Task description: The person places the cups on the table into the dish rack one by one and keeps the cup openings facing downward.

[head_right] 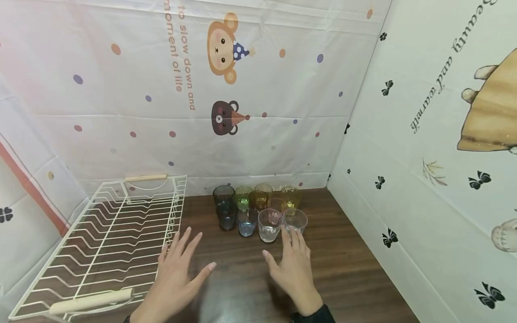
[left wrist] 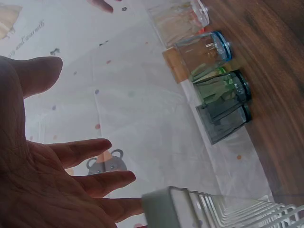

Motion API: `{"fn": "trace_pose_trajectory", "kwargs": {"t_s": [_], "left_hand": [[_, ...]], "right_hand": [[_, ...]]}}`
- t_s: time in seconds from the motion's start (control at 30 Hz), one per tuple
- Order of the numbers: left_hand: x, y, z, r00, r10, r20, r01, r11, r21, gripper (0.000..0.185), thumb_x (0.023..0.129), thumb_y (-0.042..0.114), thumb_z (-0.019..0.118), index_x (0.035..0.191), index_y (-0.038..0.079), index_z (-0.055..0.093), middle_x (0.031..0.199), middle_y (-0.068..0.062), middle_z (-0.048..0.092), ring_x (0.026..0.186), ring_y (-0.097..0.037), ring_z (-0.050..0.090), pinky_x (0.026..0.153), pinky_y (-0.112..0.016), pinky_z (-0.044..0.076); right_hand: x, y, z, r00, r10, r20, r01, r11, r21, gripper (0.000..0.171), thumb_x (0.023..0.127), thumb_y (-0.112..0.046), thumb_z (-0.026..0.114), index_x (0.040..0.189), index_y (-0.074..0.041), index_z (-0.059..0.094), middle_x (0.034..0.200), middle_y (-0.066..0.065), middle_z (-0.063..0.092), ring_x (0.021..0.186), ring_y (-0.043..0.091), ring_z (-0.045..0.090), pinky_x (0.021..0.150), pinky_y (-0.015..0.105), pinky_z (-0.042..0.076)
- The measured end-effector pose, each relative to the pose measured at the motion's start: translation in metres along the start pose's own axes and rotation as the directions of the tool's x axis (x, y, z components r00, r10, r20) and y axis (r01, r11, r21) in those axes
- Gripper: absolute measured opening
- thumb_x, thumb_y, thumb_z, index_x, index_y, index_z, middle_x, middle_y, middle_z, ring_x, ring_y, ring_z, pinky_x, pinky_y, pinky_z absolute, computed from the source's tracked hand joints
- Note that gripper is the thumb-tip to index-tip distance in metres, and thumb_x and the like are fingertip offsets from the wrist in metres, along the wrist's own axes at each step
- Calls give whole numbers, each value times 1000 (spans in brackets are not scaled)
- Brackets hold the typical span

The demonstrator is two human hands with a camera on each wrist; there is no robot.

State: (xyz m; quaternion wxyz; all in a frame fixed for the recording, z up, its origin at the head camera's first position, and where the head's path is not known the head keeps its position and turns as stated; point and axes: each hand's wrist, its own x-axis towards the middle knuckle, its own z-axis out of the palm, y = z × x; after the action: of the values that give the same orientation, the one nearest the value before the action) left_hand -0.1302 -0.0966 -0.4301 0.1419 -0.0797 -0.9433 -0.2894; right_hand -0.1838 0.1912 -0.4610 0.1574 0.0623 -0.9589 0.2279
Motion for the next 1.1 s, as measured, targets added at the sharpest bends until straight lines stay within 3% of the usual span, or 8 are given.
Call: {"fn": "trace_pose_trajectory", "kwargs": {"t_s": [0.37,0.63,1.1], "left_hand": [[14,1,-5,997,50,-58,-48,999,23,80,96,56,72,161,15,48,173,-21,34,162,-53,23,123,-80,16],[27,5,-6,996,60,-67,-62,998,-19,82,96,55,73,162,15,46,175,-21,32,163,-52,20,123,-81,14],[35,7,-23,996,61,-64,-63,997,-41,85,96,54,73,165,16,42,177,-19,25,165,-52,13,124,-80,11]], "right_hand": [[39,22,0,998,2,-57,-4,999,-34,89,94,-30,81,165,-5,34,168,37,29,156,59,28,109,82,40],[67,36,-5,998,56,42,-53,997,-61,103,93,-32,81,170,-4,19,173,38,14,159,61,16,114,83,35],[81,38,3,971,142,193,-131,989,-68,105,92,-27,82,170,-1,16,172,40,13,158,63,15,117,83,30]]}}
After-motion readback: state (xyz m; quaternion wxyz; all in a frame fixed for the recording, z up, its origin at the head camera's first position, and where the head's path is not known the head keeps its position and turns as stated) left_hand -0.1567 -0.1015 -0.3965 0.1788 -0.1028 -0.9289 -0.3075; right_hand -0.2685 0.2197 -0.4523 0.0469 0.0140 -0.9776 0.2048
